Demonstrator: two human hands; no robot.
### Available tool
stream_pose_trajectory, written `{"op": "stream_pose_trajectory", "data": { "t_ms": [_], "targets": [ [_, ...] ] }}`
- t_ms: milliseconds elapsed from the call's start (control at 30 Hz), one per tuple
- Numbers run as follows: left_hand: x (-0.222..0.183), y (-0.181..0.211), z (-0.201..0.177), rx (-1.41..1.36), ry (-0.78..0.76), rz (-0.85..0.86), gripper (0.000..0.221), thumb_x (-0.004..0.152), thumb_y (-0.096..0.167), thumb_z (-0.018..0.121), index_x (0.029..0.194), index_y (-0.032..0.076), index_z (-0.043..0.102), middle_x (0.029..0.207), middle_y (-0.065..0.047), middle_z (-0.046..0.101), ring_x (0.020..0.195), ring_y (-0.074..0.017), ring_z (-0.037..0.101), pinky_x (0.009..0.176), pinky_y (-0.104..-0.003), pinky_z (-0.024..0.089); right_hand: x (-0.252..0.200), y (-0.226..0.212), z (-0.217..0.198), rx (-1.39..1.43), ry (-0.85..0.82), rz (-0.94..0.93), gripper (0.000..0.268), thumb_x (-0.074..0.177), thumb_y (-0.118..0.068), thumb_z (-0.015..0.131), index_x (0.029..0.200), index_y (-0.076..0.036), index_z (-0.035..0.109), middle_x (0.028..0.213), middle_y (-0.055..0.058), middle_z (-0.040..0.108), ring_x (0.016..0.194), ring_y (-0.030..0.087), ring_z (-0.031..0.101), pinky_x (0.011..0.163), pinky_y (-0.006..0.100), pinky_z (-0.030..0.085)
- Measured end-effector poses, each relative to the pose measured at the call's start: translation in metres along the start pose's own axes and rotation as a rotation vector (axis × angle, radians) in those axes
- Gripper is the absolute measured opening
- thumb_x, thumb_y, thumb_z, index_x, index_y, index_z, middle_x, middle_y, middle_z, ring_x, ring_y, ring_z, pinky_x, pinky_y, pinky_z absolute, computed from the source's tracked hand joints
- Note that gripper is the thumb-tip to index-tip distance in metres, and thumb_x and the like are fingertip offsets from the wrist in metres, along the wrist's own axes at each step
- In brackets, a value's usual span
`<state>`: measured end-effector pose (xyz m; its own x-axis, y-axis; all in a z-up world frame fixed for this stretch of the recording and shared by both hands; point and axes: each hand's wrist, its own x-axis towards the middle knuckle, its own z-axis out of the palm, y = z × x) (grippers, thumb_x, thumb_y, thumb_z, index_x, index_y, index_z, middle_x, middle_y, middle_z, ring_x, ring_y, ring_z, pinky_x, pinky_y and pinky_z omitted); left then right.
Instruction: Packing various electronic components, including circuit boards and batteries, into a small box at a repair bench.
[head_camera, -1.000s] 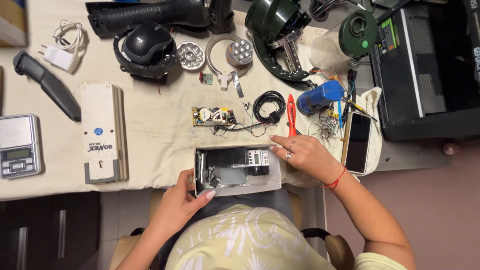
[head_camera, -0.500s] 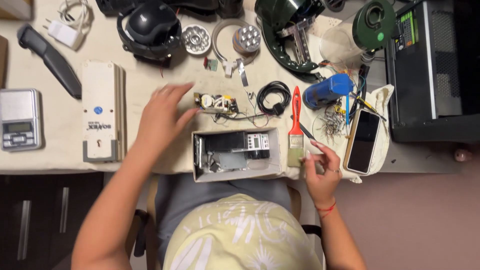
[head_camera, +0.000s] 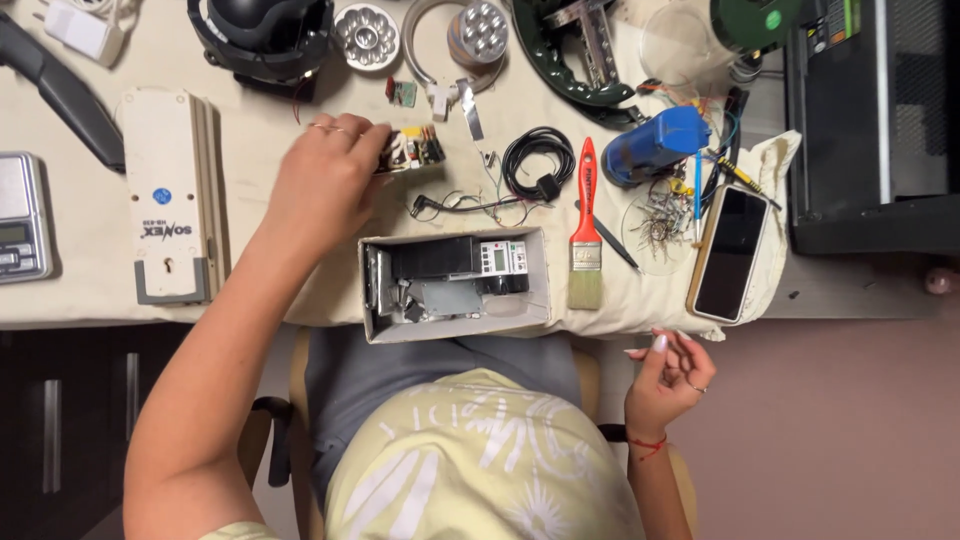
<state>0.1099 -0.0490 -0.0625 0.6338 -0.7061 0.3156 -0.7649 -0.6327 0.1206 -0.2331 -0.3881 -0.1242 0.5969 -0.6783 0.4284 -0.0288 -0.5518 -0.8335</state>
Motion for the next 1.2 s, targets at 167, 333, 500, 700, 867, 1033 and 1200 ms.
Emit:
{"op": "stream_pose_trajectory", "data": {
  "t_ms": [167,333,500,700,867,1033,1200],
  "targets": [
    [-0.026,0.064,-0.099,-0.468,-0.086,-0.105,0.054,0.077,0.022,0.083,0.128,0.011,0.069,0.111,-0.011,0.065,0.105,-0.0366,0.062,0.084,-0.047,0.054,-0.005,0.008,0.007,0.095,0.101,-0.011,0.024,0.108,0.003,0.054,0.125,0.004,0.038,0.099,0.027,0.066,0.053,0.023,0.063,0.054,0.031,0.055],
    [-0.044,0.108,-0.083,-0.367,-0.22,0.045,0.049,0.072,0.02,0.083,0.118,0.011,0.072,0.102,-0.008,0.068,0.095,-0.0309,0.063,0.074,-0.04,0.054,-0.009,0.016,0.013,0.141,0.111,-0.012,0.023,0.108,0.001,0.052,0.125,0.002,0.036,0.097,0.026,0.064,0.05,0.023,0.062,0.051,0.029,0.054],
    [-0.045,0.118,-0.074,-0.118,-0.286,0.086,0.034,0.075,0.007,0.076,0.109,0.009,0.076,0.092,-0.009,0.069,0.086,-0.0273,0.065,0.064,-0.035,0.054,-0.007,0.012,0.015,0.144,0.122,-0.021,0.022,0.109,-0.001,0.051,0.124,0.0,0.036,0.097,0.025,0.064,0.049,0.022,0.061,0.053,0.028,0.053],
    [-0.037,0.122,-0.09,-0.182,-0.392,0.056,0.04,0.075,-0.004,0.074,0.114,0.005,0.07,0.092,-0.014,0.071,0.088,-0.0315,0.069,0.063,-0.035,0.059,-0.009,0.016,0.013,0.142,0.127,0.001,0.022,0.11,-0.002,0.05,0.125,-0.001,0.035,0.096,0.024,0.063,0.05,0.022,0.06,0.053,0.027,0.052],
    [-0.044,0.107,-0.077,-0.306,-0.514,0.055,0.024,0.078,0.004,0.079,0.102,0.006,0.075,0.097,-0.011,0.075,0.097,-0.028,0.073,0.076,-0.032,0.061,-0.01,0.018,0.016,0.149,0.126,0.03,0.023,0.11,-0.004,0.051,0.126,-0.001,0.035,0.096,0.024,0.063,0.049,0.022,0.06,0.053,0.028,0.052],
    [-0.043,0.107,-0.093,-0.368,-0.567,0.077,0.02,0.083,-0.003,0.073,0.101,0.004,0.076,0.101,-0.011,0.076,0.099,-0.0282,0.075,0.08,-0.031,0.061,-0.012,0.02,0.017,0.154,0.117,0.018,0.022,0.11,-0.003,0.05,0.126,0.0,0.036,0.096,0.024,0.063,0.048,0.022,0.06,0.053,0.028,0.053],
    [-0.043,0.1,-0.096,-0.359,-0.575,0.046,0.023,0.082,-0.004,0.073,0.102,0.006,0.076,0.107,-0.011,0.072,0.103,-0.0302,0.073,0.083,-0.034,0.062,-0.024,0.029,0.022,0.147,0.104,0.039,0.022,0.11,-0.004,0.051,0.126,-0.001,0.036,0.096,0.023,0.064,0.049,0.022,0.061,0.054,0.029,0.053]
  ]
}}
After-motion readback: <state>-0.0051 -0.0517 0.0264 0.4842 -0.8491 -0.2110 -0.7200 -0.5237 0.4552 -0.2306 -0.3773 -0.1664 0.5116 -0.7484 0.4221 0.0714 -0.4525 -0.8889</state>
